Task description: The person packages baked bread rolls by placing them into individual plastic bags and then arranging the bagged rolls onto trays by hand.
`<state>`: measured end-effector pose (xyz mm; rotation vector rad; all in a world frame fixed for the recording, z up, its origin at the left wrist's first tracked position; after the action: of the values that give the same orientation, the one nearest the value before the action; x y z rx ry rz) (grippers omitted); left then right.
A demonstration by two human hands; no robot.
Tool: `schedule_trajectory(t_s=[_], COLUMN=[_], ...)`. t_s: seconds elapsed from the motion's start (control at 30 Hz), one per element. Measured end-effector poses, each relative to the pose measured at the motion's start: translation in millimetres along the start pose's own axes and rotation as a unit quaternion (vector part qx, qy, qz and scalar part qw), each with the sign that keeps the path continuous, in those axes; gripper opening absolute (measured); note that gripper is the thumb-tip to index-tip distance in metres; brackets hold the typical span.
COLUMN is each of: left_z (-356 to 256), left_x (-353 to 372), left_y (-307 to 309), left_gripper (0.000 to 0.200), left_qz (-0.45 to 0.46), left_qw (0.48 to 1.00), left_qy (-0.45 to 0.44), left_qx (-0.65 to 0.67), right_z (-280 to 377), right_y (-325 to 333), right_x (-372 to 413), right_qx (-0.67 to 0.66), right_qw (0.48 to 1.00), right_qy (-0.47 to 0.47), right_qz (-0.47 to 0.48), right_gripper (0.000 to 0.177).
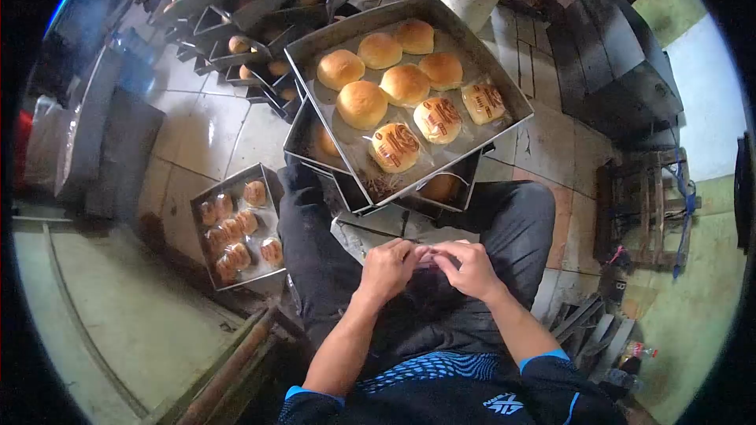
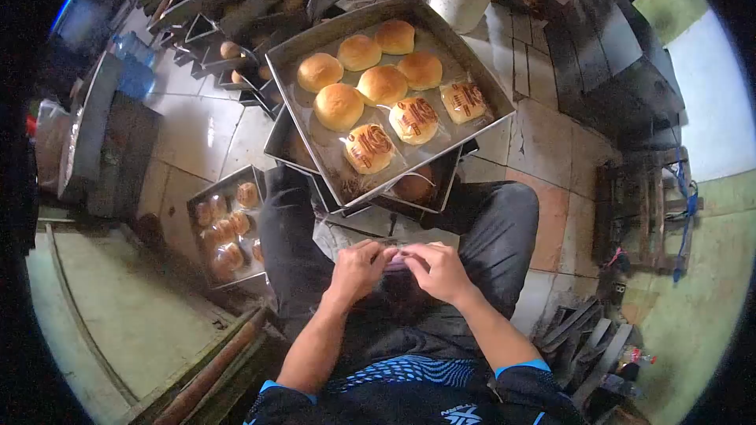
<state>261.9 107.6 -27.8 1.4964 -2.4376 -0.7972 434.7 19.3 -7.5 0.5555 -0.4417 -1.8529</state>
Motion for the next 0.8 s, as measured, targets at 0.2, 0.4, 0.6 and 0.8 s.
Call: schedule_trajectory(t_s=[0.2,0.4,0.6,0.8], left_z=[-21,10,47,68], left_x=[-6,-11,-15,-12], left_y=[19,32,66,84], left_gripper=[0.028,0.015,0.010,0.014], left_qz=[0.043,-0.163,-0.401,-0.398], left_qw=[0.998,0.814,0.781,0.711], left_qy=[0.042,0.241,0.216,0.219], left_qx=[0.027,0.503,0.427,0.537], right_z=[26,40,65,-115], right_y=[41,47,15,32], right_x=[-25,-39,-99,-338], right_qx=[0.053,-0.321,-0.126,0.169], right_qw=[0.980,0.918,0.985,0.957], right_qy=[0.118,-0.154,0.024,-0.127], right_qz=[-0.149,-0.176,-0.114,-0.200], right_gripper=[0.006,0.009,0.012,0.041])
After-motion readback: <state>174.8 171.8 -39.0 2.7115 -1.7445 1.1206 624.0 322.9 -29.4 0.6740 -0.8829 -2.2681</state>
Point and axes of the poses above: each hand's wrist, its own x-axis away from the middle knuckle, its own y-axis out of the back of the hand, z = x × y, the point moved 1 cm from there along -x, towards the middle knuckle, and after that the axes turned 11 degrees about -z, right-handed, at the moved point
